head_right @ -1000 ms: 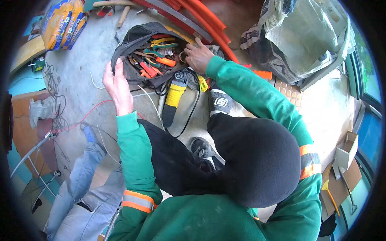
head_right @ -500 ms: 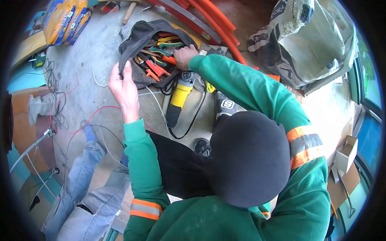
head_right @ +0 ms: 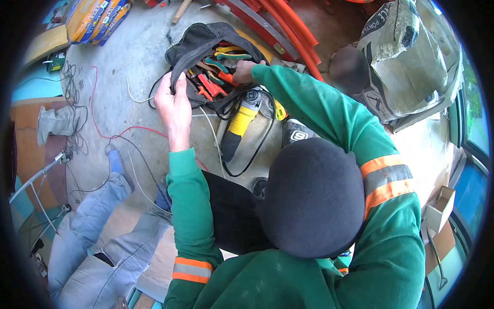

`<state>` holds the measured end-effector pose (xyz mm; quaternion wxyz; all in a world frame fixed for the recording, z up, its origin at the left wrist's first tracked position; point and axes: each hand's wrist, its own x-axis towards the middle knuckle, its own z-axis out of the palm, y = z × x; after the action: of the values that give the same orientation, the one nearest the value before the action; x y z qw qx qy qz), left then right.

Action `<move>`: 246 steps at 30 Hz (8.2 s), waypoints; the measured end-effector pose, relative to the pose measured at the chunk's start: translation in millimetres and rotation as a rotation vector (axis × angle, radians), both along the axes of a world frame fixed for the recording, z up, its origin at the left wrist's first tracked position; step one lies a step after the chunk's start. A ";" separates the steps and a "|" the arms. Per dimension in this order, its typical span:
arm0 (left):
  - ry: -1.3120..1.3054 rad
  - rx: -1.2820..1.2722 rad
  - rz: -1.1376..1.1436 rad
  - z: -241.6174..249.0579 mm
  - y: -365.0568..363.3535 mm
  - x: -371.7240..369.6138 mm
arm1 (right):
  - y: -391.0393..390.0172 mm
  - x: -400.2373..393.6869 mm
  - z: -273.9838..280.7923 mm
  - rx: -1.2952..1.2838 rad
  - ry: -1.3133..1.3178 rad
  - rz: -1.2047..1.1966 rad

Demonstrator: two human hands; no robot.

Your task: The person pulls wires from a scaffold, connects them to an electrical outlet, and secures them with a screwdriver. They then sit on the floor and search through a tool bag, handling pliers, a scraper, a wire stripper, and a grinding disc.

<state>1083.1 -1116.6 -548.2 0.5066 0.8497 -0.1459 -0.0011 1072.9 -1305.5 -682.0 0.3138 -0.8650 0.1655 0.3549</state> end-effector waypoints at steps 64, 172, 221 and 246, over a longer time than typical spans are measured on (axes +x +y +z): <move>0.239 -0.432 0.189 -5.9 -5.7 18.8 | -75.9 -272.3 27.0 -0.622 -0.550 -0.038; 0.009 -0.114 0.110 -32.2 -6.5 24.9 | -9.2 53.3 -14.5 -0.821 -0.953 0.546; 0.115 -0.253 0.099 -16.5 -7.1 19.1 | -91.0 -176.9 7.9 -0.375 -0.580 -0.435; 0.136 -0.241 0.095 -13.4 -14.1 20.1 | -73.5 -178.1 -8.1 0.069 -0.411 -0.930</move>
<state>1103.2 -1130.7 -561.6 0.6133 0.7866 -0.0697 -0.0173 894.8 -1379.0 -690.1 0.4929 -0.7410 0.4560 0.0054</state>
